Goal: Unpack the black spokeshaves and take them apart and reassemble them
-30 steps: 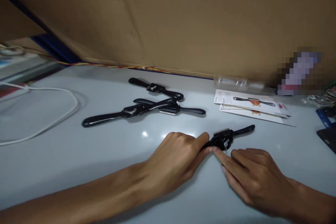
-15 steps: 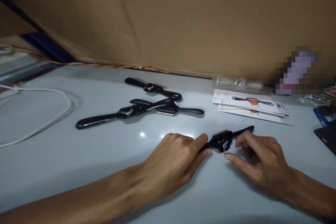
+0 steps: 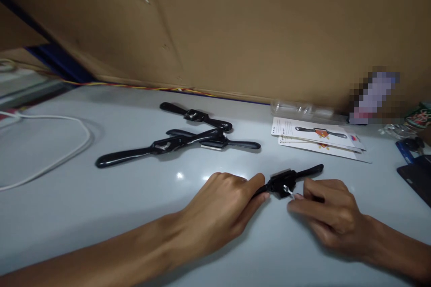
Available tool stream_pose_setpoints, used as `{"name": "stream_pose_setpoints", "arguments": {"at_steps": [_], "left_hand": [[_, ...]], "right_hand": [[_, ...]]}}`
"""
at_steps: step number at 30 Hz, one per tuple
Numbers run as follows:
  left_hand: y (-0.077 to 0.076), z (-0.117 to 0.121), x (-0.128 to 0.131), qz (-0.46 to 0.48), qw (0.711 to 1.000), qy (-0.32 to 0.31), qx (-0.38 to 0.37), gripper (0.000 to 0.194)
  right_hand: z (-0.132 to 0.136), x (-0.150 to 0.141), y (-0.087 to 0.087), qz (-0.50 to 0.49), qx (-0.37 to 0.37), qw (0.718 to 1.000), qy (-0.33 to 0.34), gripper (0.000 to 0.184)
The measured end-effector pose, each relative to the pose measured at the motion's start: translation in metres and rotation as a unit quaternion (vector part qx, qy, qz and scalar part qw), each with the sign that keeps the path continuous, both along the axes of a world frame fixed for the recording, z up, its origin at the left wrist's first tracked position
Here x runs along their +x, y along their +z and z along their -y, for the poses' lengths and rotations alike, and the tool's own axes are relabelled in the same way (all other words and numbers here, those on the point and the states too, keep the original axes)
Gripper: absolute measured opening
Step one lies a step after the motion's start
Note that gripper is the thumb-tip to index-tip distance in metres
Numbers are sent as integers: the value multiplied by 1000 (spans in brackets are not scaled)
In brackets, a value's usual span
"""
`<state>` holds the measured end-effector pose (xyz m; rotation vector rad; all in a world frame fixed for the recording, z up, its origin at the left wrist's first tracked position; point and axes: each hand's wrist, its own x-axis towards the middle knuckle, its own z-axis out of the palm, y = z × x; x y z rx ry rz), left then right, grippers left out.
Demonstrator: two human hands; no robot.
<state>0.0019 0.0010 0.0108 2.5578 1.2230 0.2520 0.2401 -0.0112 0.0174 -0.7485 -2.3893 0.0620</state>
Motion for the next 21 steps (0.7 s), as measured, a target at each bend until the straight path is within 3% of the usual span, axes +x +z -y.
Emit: {"name": "stream_pose_setpoints", "arguments": {"at_steps": [4,7,11,13,16,19,21], "left_hand": [[0,0,-1,5,1000,1,-11,25],[-1,0,-2,20,1000,0,-13,26],[-1,0,-2,27,1000,-6,2,28],[-1,0,-2,29,1000,-8,6,28],[-1,-1,-3,33,999,-7,8,27],[-1,0,-3,29,1000,-4,-1,25],[0,0,-2,23,1000,-3,-8,25]], "right_hand": [[0,-1,-1,-68,-24,996,-53,24],[0,-2,-2,-64,-50,994,-76,25],[1,0,3,-8,-41,999,35,30],[0,1,5,-18,-33,998,52,33],[0,0,4,-69,-27,997,-12,26],[1,-1,1,-81,-42,992,-82,32],[2,-1,2,-51,-46,997,-42,30]]}}
